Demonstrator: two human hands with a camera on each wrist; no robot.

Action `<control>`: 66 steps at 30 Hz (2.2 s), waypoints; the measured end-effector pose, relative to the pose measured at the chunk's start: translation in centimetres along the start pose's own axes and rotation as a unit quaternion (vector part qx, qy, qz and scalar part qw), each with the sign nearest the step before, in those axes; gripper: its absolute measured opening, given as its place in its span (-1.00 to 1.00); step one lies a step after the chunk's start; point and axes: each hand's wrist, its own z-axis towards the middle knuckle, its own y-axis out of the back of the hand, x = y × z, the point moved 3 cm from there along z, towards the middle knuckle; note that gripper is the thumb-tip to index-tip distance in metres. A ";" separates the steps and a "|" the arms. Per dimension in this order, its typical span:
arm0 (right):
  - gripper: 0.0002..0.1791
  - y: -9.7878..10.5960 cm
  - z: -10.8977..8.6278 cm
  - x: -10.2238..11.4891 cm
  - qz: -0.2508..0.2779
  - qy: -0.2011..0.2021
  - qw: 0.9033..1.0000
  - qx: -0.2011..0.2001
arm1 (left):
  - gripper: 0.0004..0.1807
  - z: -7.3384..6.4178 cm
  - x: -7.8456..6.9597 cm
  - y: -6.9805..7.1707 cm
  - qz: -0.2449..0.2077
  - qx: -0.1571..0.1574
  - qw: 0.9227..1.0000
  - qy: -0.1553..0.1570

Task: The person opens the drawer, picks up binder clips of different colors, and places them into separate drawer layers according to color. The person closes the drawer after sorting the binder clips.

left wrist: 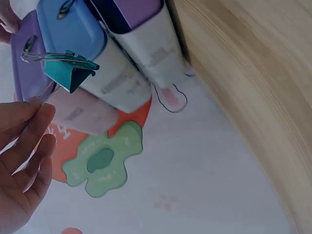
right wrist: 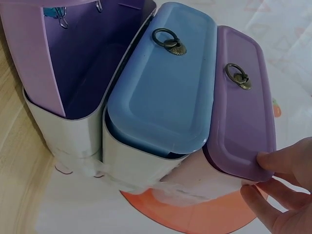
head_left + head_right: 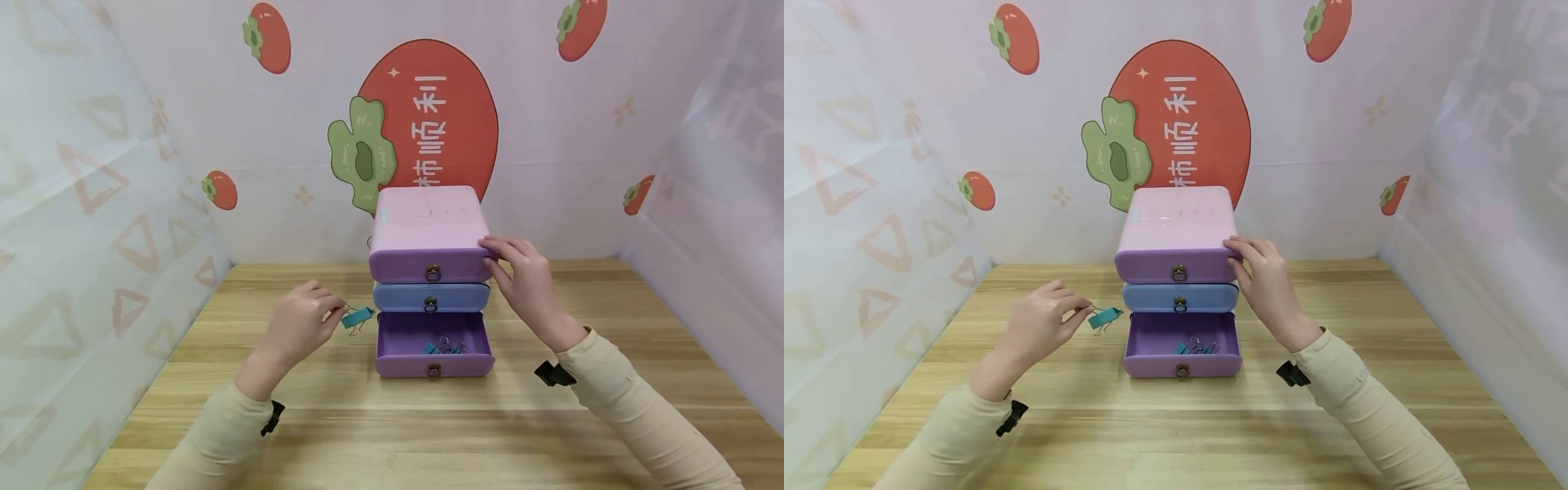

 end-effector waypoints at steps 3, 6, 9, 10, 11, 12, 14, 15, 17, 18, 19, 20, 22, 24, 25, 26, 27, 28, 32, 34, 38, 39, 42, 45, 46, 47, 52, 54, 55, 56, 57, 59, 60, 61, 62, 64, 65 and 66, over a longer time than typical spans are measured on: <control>-0.66 0.0 0.0 0.0 0.000 -0.002 1.000 0.002 | -0.96 0.4 -0.8 -0.5 -0.009 -0.006 1.000 -0.013; -0.66 0.0 0.0 0.0 -0.001 -0.003 1.000 0.004 | -0.96 0.8 -1.5 -1.1 -0.014 -0.010 1.000 -0.023; -0.66 0.0 0.0 -0.1 0.000 -0.002 1.000 0.004 | -0.96 1.1 -2.1 -1.7 -0.020 -0.009 0.999 -0.030; -0.66 0.0 0.0 -0.1 0.000 -0.002 1.000 0.003 | -0.96 1.1 -2.3 -2.0 -0.021 -0.007 0.999 -0.033; -0.66 0.0 0.0 -0.1 0.000 -0.002 1.000 0.002 | -0.96 1.2 -2.4 -2.2 -0.023 -0.006 0.999 -0.035; -0.66 -0.1 0.0 -0.1 0.001 -0.002 1.000 0.002 | -0.96 1.2 -2.5 -2.5 -0.024 -0.005 0.999 -0.037; -0.66 -0.1 0.0 -0.1 0.002 -0.002 1.000 0.001 | -0.96 1.3 -2.8 -3.1 -0.023 -0.001 0.999 -0.041; -0.66 -0.1 0.0 -0.1 0.001 -0.002 1.000 0.000 | -0.95 1.3 -2.9 -3.3 -0.022 0.001 0.999 -0.043; -0.66 0.0 0.0 -0.1 0.001 -0.003 1.000 -0.001 | -0.94 1.4 -3.1 -3.9 -0.017 0.006 0.999 -0.046; -0.66 0.0 0.0 -0.1 0.001 -0.003 1.000 -0.002 | -0.93 1.4 -3.2 -4.3 -0.013 0.010 0.999 -0.047; -0.66 0.0 0.0 -0.1 0.000 -0.004 1.000 -0.002 | -0.92 1.4 -3.3 -4.6 -0.009 0.013 0.999 -0.048; -0.66 0.0 0.0 -0.1 0.000 -0.004 1.000 -0.001 | -0.92 1.4 -3.4 -4.9 -0.005 0.016 0.999 -0.049; -0.66 0.0 -0.1 0.0 0.001 -0.005 1.000 -0.001 | -0.91 1.3 -3.6 -5.4 0.003 0.022 0.998 -0.050; -0.66 0.0 -0.1 0.0 0.001 -0.004 1.000 -0.001 | -0.91 1.3 -3.7 -5.9 0.006 0.027 0.998 -0.049; -0.66 0.0 -0.1 -0.1 0.000 -0.004 1.000 -0.002 | -0.90 1.2 -3.7 -6.1 0.007 0.027 0.998 -0.048; -0.66 0.0 -0.1 -0.1 0.000 -0.003 1.000 -0.003 | -0.90 1.2 -3.7 -6.4 0.008 0.029 0.998 -0.047; -0.66 0.0 -0.1 -0.1 0.000 -0.003 1.000 -0.003 | -0.89 1.2 -3.7 -6.6 0.010 0.030 0.998 -0.046; -0.66 0.0 -0.2 -0.1 -0.001 -0.002 1.000 -0.004 | -0.89 1.2 -3.7 -6.7 0.011 0.031 0.998 -0.045; -0.66 0.0 -0.1 -0.1 -0.001 -0.003 1.000 -0.003 | -0.87 1.3 -3.7 -7.3 0.026 0.035 0.998 -0.047; -0.66 0.0 -0.1 -0.1 -0.001 -0.003 1.000 -0.002 | -0.86 1.4 -3.8 -7.5 0.037 0.040 0.997 -0.053; -0.66 0.0 -0.1 -0.1 0.000 -0.005 1.000 -0.001 | -0.84 1.6 -4.0 -7.9 0.055 0.052 0.995 -0.067; -0.66 0.0 -0.1 -0.1 0.001 -0.005 1.000 -0.001 | -0.83 1.7 -4.0 -8.0 0.057 0.055 0.994 -0.071; -0.66 0.0 0.0 -0.1 0.002 -0.004 1.000 -0.002 | -0.82 1.7 -4.1 -8.3 0.060 0.064 0.993 -0.076; -0.66 0.0 0.0 -0.1 0.004 -0.002 1.000 -0.003 | -0.79 1.7 -4.1 -8.6 0.061 0.077 0.992 -0.079; -0.66 0.0 0.0 -0.1 0.004 -0.002 1.000 -0.004 | -0.79 1.7 -4.1 -8.6 0.061 0.082 0.992 -0.079; -0.66 0.0 0.0 -0.1 0.005 -0.001 1.000 -0.004 | -0.79 1.7 -4.1 -8.7 0.061 0.086 0.991 -0.079; -0.66 0.0 0.0 -0.1 0.005 0.001 1.000 -0.005 | -0.80 1.6 -4.1 -8.9 0.062 0.109 0.989 -0.073; -0.66 -0.1 0.0 -0.1 0.005 0.002 1.000 -0.004 | -0.81 1.6 -4.1 -9.0 0.061 0.119 0.988 -0.072; -0.66 -0.1 0.0 -0.1 0.006 0.002 1.000 -0.004 | -0.81 1.6 -4.2 -9.0 0.062 0.123 0.988 -0.072; -0.66 -0.1 0.0 -0.1 0.005 0.002 1.000 -0.005 | -0.81 1.6 -4.2 -9.0 0.062 0.126 0.987 -0.072; -0.66 -0.1 0.0 -0.1 0.005 0.001 1.000 -0.005 | -0.81 1.5 -4.2 -9.0 0.062 0.128 0.987 -0.072; -0.66 0.0 0.0 -0.1 0.005 0.001 1.000 -0.005 | -0.81 1.5 -4.2 -9.0 0.062 0.131 0.987 -0.073; -0.66 0.0 0.0 -0.1 0.004 0.000 1.000 -0.005 | -0.82 1.5 -4.2 -9.0 0.062 0.131 0.987 -0.073; -0.66 0.0 0.0 -0.1 0.004 0.000 1.000 -0.005 | -0.82 1.4 -4.2 -9.0 0.063 0.131 0.987 -0.073; -0.66 0.0 0.0 -0.1 0.004 -0.001 1.000 -0.005 | -0.82 1.4 -4.2 -9.1 0.062 0.131 0.987 -0.073; -0.66 -0.1 0.0 -0.1 0.004 -0.001 1.000 -0.004 | -0.83 1.3 -4.2 -9.0 0.062 0.130 0.987 -0.074; -0.65 -0.1 0.0 -0.1 0.004 -0.001 1.000 -0.004 | -0.83 1.3 -4.2 -8.9 0.062 0.127 0.987 -0.075; -0.65 -0.1 0.0 -0.2 0.004 -0.001 1.000 -0.004 | -0.84 1.3 -4.3 -8.9 0.062 0.122 0.988 -0.076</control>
